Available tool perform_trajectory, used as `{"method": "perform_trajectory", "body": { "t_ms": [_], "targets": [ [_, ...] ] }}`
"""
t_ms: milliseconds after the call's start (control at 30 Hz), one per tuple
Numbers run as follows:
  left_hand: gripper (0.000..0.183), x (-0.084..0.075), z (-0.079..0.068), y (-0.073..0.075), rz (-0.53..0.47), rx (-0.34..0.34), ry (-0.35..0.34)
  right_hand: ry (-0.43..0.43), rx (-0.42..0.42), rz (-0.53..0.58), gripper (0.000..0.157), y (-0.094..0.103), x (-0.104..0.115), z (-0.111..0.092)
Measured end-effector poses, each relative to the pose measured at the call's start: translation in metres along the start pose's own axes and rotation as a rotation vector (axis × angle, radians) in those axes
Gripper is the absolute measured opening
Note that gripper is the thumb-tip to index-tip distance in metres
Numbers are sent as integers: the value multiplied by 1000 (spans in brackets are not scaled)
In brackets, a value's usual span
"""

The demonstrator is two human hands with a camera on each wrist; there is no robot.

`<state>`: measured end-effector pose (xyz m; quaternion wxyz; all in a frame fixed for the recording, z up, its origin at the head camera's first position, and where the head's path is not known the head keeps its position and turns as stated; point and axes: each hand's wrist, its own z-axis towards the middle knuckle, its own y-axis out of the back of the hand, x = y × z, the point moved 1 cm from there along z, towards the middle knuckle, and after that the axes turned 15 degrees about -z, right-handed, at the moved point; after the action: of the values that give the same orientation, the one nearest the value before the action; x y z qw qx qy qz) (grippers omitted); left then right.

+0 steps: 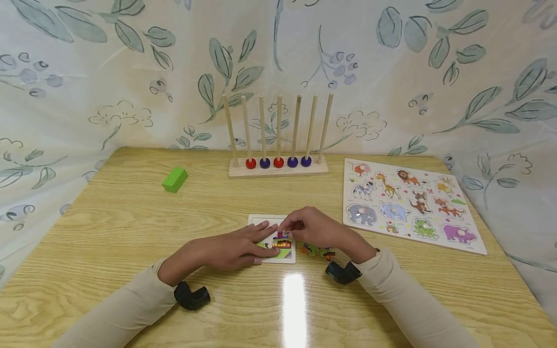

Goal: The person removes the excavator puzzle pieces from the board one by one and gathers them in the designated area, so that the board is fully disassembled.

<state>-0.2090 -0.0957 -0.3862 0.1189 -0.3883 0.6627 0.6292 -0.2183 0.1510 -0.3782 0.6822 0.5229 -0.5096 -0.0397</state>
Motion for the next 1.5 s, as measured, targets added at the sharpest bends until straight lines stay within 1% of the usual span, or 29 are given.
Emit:
{"method": "perform_trajectory", "body": {
  "t_ms": [67, 200, 400, 533, 633, 800, 967, 1167, 1300, 1400, 1500],
  "targets": [
    [43, 0, -1, 0, -1, -1, 2, 12, 4, 16, 19, 0, 0, 0],
    [43, 0, -2, 0, -10, -2, 8, 38, -7, 14, 18, 1, 0, 0],
    [43, 1, -3, 0, -17, -6, 3, 40, -10, 29, 19, 7, -2, -6],
    [43, 1, -3, 0, -20, -4, 8, 35, -14, 18, 19, 9, -7, -11],
    [43, 1, -4, 1, -25, -4, 10, 38, -15, 24, 19, 11, -9, -15],
    [43, 2, -3, 2, -32, -1, 10, 17, -16, 58, 19, 18, -11, -23],
    [44, 3, -2, 2, -39, 13, -1, -3, -12, 44, 19, 23, -14, -32],
    [45, 3, -1, 2, -37, 14, 6, 30, -14, 16, 17, 28, -17, -45],
    [44, 1, 0, 2, -41, 7, 6, 6, -25, -8, 17, 32, -19, -54],
    [44, 0, 1, 2, -45, 8, 12, -22, -16, -17, 17, 35, -21, -60],
    [44, 1, 2, 1, -48, 13, 20, -18, -8, -18, 16, 36, -23, -65]
  ]
}}
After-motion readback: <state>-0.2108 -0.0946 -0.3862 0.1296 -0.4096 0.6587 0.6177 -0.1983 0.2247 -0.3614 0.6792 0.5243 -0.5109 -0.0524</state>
